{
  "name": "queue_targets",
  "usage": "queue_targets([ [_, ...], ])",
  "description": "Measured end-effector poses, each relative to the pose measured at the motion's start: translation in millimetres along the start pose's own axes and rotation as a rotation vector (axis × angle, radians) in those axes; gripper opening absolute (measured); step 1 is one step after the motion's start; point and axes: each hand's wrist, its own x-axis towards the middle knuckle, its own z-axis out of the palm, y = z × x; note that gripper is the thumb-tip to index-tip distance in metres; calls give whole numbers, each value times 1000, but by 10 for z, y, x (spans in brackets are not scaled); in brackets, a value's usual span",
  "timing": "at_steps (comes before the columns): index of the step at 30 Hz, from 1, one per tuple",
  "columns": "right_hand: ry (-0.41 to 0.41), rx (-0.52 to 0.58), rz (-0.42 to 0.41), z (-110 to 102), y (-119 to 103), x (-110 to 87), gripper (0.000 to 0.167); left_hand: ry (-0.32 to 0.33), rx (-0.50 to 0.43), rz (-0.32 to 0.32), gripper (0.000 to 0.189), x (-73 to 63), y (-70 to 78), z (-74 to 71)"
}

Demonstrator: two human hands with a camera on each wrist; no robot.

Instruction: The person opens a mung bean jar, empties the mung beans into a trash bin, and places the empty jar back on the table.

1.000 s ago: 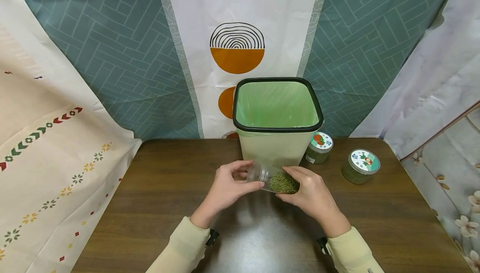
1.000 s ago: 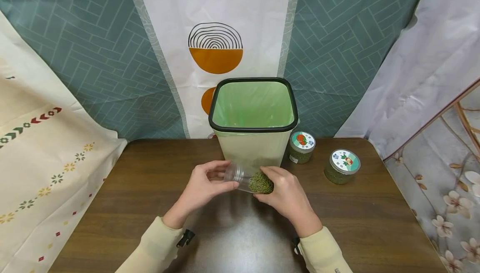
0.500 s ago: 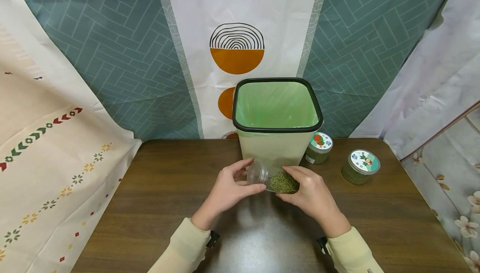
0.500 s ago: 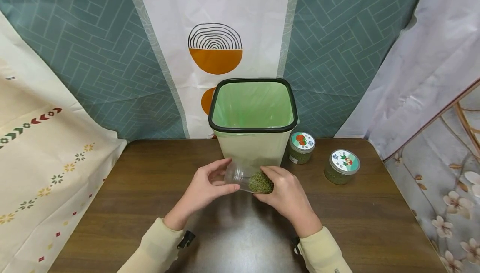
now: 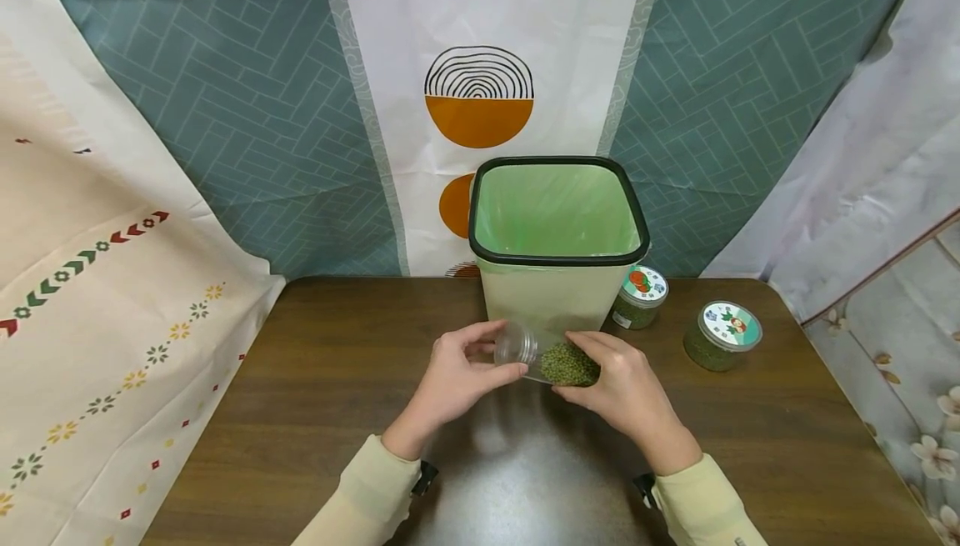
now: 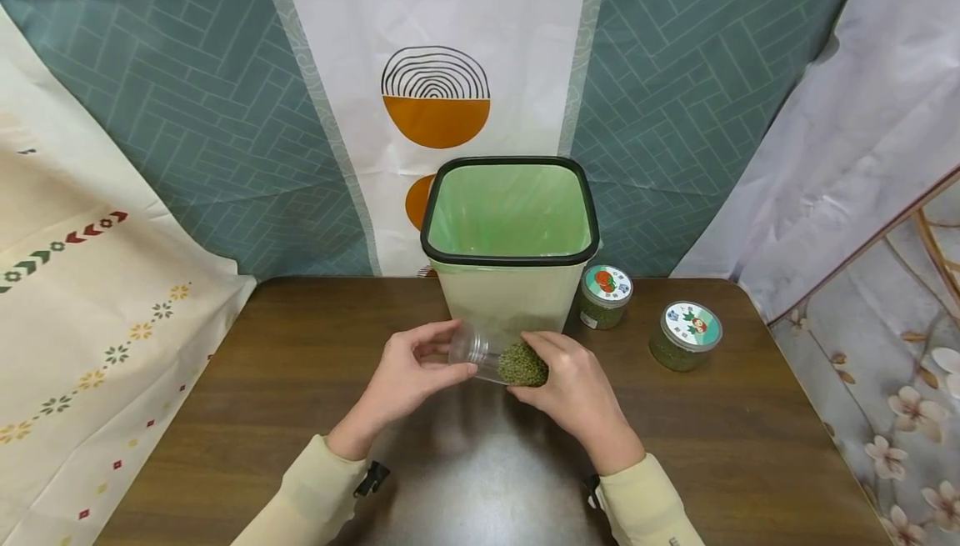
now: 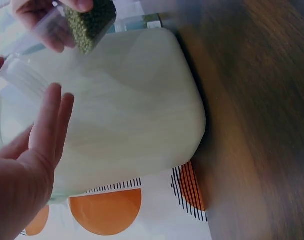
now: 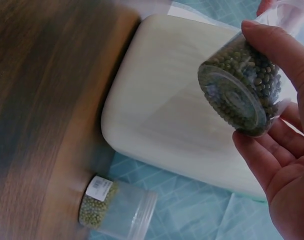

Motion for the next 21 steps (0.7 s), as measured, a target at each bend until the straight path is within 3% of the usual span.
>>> queue_targets([
  [3, 2, -9, -1, 4, -4, 2, 68, 89, 62, -5, 56, 7, -52, 36],
  [6, -2, -19, -4, 3, -5, 2, 68, 111, 97, -19, 58, 9, -67, 46],
  [9, 0, -21, -6, 0, 3, -8, 68, 51, 117, -10, 72, 13, -73, 24],
  [14, 6, -24, -7, -6, 21, -14, 69, -91, 68, 126, 91, 39, -54, -22],
  [17, 8, -22, -14, 1, 27, -1, 69, -108, 66, 196, 82, 17, 54, -46],
  [21, 16, -18, -25, 14, 29, 13, 69, -100, 72, 175, 66, -44, 227, -67],
])
